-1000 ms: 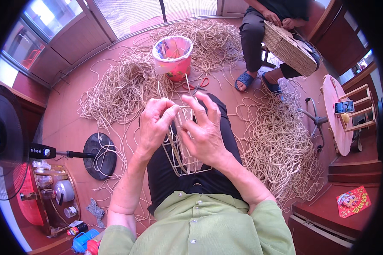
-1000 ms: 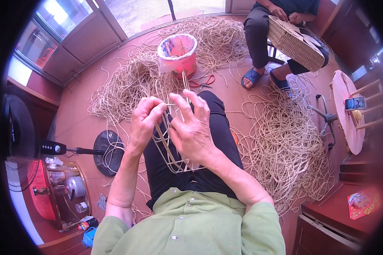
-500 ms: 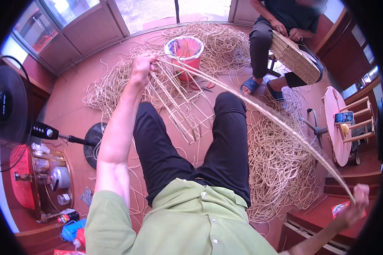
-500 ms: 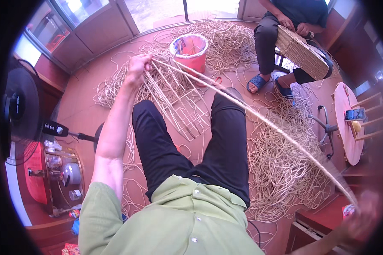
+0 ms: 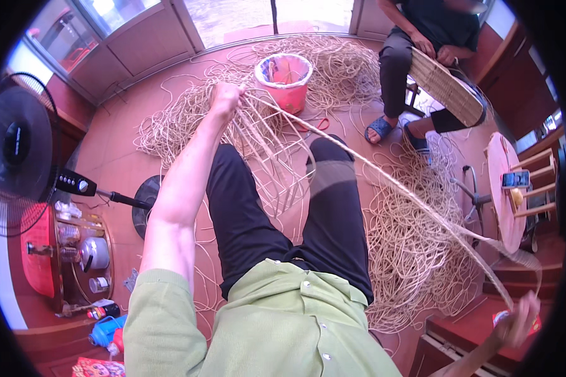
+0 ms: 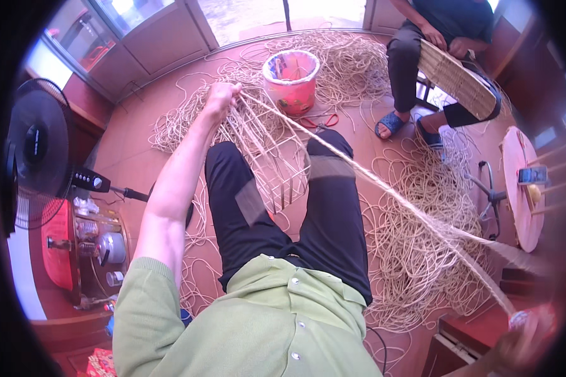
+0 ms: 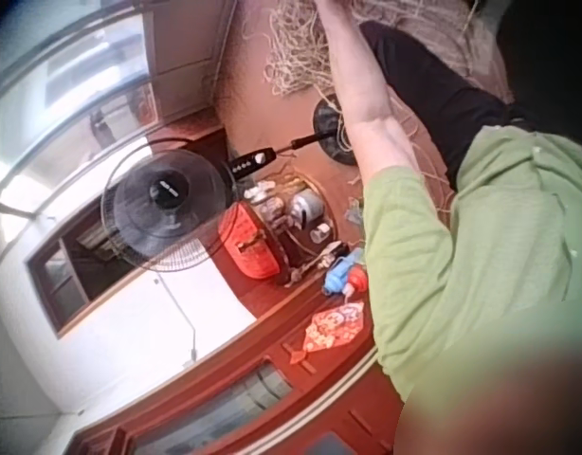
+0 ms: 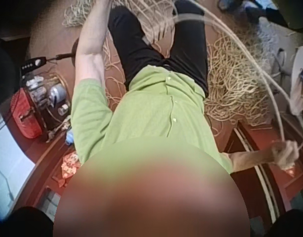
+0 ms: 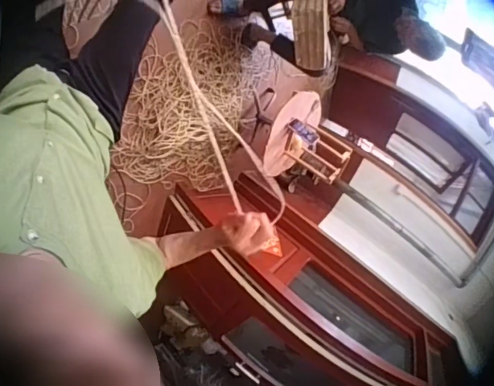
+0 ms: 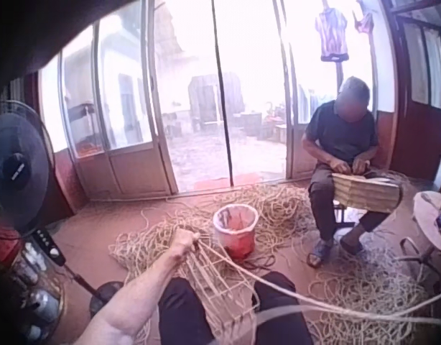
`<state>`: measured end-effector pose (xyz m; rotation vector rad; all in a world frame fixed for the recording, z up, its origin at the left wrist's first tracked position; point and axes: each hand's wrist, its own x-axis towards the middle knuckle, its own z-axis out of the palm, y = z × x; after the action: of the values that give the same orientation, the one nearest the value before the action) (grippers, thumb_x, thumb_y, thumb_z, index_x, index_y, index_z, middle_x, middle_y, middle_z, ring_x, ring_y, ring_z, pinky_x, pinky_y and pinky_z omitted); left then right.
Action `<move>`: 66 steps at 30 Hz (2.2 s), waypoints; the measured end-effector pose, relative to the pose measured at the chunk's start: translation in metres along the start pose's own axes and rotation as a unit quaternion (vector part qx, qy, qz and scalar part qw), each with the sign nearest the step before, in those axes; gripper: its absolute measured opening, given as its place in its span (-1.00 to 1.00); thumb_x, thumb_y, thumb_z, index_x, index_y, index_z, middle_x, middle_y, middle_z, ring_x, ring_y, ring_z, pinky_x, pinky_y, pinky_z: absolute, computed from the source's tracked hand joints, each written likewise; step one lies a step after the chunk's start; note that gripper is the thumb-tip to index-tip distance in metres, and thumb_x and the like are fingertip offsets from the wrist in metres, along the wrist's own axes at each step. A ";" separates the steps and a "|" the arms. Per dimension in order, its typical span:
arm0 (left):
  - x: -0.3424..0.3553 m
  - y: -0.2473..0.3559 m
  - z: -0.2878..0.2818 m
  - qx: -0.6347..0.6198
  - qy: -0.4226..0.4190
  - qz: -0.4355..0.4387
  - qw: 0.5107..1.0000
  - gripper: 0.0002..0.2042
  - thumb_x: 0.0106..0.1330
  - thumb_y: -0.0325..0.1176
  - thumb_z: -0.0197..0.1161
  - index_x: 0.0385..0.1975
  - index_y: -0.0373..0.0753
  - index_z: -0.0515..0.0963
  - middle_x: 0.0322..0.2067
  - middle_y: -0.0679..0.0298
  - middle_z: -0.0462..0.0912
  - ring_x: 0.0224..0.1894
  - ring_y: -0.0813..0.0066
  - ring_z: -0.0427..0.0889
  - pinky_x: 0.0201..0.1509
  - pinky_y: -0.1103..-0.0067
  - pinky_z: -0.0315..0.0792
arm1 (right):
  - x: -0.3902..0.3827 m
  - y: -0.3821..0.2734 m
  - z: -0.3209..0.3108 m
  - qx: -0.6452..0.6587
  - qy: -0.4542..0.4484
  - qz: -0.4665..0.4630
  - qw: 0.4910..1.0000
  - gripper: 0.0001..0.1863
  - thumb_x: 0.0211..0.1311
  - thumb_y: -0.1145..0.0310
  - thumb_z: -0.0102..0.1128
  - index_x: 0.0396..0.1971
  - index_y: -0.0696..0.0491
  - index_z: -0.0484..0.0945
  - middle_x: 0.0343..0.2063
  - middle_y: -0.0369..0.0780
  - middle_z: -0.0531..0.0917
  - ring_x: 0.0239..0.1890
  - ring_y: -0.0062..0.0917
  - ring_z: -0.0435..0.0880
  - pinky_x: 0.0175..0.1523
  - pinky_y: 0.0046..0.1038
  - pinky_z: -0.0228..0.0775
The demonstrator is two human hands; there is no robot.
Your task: Weaving a basket using traditional materials.
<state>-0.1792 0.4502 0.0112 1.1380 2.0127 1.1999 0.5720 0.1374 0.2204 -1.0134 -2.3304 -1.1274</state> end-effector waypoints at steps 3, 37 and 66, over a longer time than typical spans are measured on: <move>-0.033 0.027 0.008 0.003 -0.035 0.025 0.999 -0.76 0.43 -0.35 0.28 -0.50 -0.32 0.63 -0.69 0.40 0.47 -0.70 0.65 0.36 -0.57 0.60 0.24 | -0.039 0.028 0.084 -0.058 -0.277 0.486 0.827 -0.74 0.51 0.28 0.13 -0.03 0.12 0.66 -0.27 -0.09 0.58 -0.27 -0.20 0.60 -0.10 -0.18 0.41; -0.222 0.043 -0.013 0.262 -0.092 0.516 0.810 -0.80 0.15 -0.26 0.44 -0.35 -0.17 0.59 0.24 0.22 0.56 0.42 0.07 0.33 0.50 0.09 0.03 | 0.189 -0.375 0.218 0.533 -0.045 0.013 0.845 -0.86 0.26 0.35 0.29 -0.38 0.05 0.52 -0.48 -0.24 0.53 -0.42 -0.44 0.64 -0.36 -0.42 0.51; -0.046 0.137 -0.024 0.069 -0.313 0.058 0.946 -0.83 0.24 -0.39 0.38 -0.25 -0.29 0.77 -0.57 0.43 0.64 -0.58 0.75 0.45 -0.48 0.68 0.20 | 0.343 -0.270 0.251 0.486 0.008 0.099 0.868 -0.73 0.45 0.27 0.17 -0.42 0.10 0.45 -0.53 -0.06 0.62 -0.40 -0.12 0.69 -0.30 -0.15 0.48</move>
<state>-0.1212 0.4345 0.1448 1.4938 1.5676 0.6299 0.1382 0.3735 0.1227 -0.7732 -2.2328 0.1776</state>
